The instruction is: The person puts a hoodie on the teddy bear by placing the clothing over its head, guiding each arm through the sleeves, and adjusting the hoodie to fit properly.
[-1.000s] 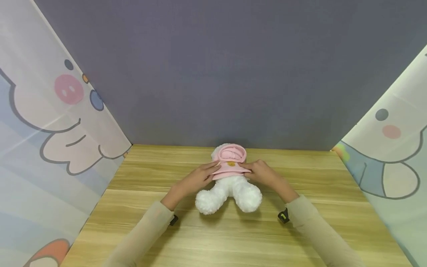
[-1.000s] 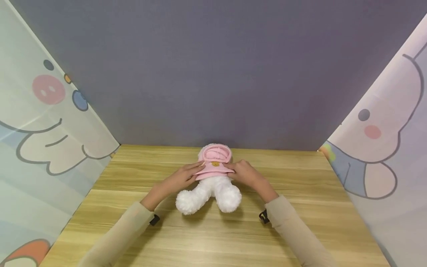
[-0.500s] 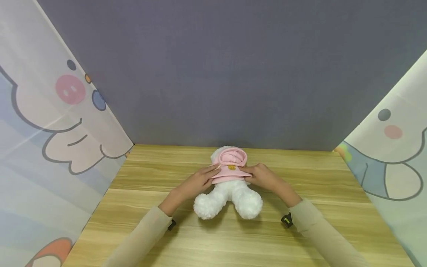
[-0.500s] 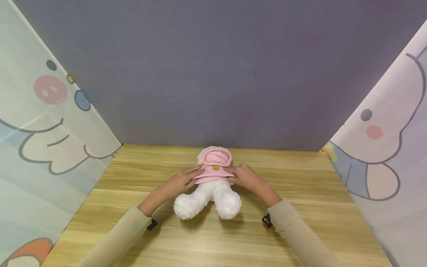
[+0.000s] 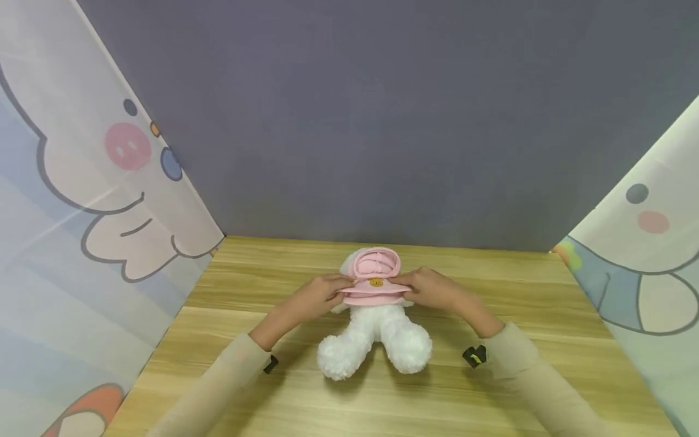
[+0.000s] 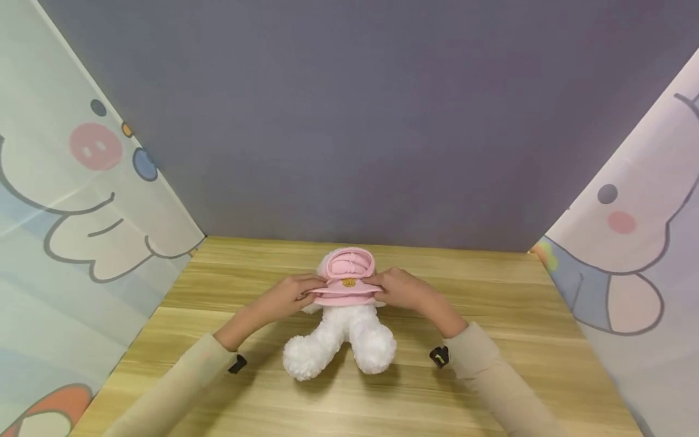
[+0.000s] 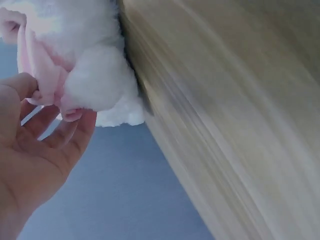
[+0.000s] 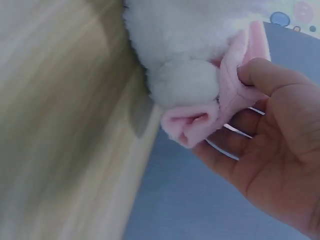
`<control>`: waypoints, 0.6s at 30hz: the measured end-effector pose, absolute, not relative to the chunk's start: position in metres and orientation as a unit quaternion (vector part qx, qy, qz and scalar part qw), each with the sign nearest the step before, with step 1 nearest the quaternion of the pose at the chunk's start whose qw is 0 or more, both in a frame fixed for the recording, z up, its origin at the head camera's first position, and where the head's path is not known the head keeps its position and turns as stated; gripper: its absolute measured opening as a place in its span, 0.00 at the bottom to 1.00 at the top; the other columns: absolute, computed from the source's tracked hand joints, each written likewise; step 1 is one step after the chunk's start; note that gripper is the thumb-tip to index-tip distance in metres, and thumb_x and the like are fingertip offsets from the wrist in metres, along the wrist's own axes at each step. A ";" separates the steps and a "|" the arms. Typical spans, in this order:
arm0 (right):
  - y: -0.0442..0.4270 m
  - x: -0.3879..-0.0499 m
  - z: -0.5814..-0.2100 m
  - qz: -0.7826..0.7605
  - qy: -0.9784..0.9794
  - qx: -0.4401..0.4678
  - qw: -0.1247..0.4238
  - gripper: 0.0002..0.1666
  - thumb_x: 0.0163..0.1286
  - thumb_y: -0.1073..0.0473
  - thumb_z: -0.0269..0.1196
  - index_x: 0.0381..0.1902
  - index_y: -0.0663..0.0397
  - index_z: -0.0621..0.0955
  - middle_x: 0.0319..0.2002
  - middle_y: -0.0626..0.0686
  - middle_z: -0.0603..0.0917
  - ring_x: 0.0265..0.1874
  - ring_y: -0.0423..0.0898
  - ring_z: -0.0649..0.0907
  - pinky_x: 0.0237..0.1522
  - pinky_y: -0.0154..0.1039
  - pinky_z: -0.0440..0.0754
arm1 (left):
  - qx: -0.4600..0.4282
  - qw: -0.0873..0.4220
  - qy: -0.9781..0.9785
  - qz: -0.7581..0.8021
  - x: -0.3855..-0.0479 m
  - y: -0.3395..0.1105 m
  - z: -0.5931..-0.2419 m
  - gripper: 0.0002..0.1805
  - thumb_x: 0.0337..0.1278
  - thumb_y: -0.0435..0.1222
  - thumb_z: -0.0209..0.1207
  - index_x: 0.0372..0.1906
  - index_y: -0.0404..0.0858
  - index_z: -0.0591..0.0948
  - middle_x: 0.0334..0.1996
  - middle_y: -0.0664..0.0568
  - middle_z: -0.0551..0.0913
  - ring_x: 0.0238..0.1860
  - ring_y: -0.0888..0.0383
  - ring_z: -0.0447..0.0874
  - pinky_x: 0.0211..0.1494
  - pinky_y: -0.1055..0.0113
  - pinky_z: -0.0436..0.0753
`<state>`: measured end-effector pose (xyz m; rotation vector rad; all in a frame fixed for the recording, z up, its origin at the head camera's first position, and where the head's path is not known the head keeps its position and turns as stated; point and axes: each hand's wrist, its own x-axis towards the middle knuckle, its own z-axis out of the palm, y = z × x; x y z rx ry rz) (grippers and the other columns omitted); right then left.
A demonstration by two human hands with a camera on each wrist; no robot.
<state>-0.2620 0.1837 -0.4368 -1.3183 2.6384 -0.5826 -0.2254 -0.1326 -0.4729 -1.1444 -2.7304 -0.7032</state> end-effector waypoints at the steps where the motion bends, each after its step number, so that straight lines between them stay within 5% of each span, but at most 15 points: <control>1: 0.183 -0.263 -0.432 -0.186 0.878 -0.440 0.049 0.24 0.66 0.66 0.63 0.61 0.59 0.82 0.49 0.58 0.87 0.24 0.37 0.76 0.30 0.35 0.79 | -0.374 0.061 -0.896 -0.231 -0.226 -0.133 -0.472 0.17 0.73 0.33 0.56 0.61 0.36 0.82 0.61 0.44 0.81 0.64 0.47 0.78 0.66 0.56 0.77; 5: 0.177 -0.274 -0.402 -0.154 0.887 -0.426 -0.087 0.13 0.64 0.63 0.69 0.47 0.55 0.89 0.46 0.58 0.89 0.35 0.48 0.84 0.38 0.44 0.84 | -0.342 0.126 -0.890 -0.274 -0.235 -0.133 -0.462 0.12 0.69 0.30 0.59 0.53 0.35 0.85 0.55 0.41 0.80 0.50 0.48 0.80 0.49 0.59 0.83; 10: 0.160 -0.298 -0.358 -0.187 0.902 -0.348 -0.171 0.08 0.67 0.62 0.69 0.43 0.58 0.90 0.37 0.57 0.88 0.32 0.52 0.84 0.32 0.46 0.84 | -0.255 0.167 -0.865 -0.398 -0.263 -0.132 -0.428 0.07 0.68 0.29 0.61 0.45 0.35 0.87 0.44 0.43 0.78 0.34 0.55 0.77 0.31 0.68 0.79; 14: 0.144 -0.319 -0.332 -0.270 0.874 -0.321 -0.246 0.08 0.68 0.69 0.65 0.43 0.63 0.88 0.44 0.60 0.87 0.41 0.54 0.85 0.40 0.47 0.84 | -0.197 0.238 -0.819 -0.484 -0.296 -0.127 -0.395 0.06 0.67 0.27 0.62 0.45 0.33 0.86 0.44 0.45 0.77 0.39 0.56 0.80 0.37 0.71 0.83; 18: 0.131 -0.334 -0.329 -0.297 0.800 -0.376 -0.361 0.07 0.64 0.77 0.63 0.39 0.68 0.84 0.49 0.63 0.82 0.50 0.58 0.82 0.49 0.48 0.83 | -0.204 0.338 -0.770 -0.501 -0.319 -0.125 -0.383 0.06 0.62 0.22 0.63 0.42 0.30 0.82 0.47 0.41 0.74 0.47 0.48 0.81 0.50 0.62 0.86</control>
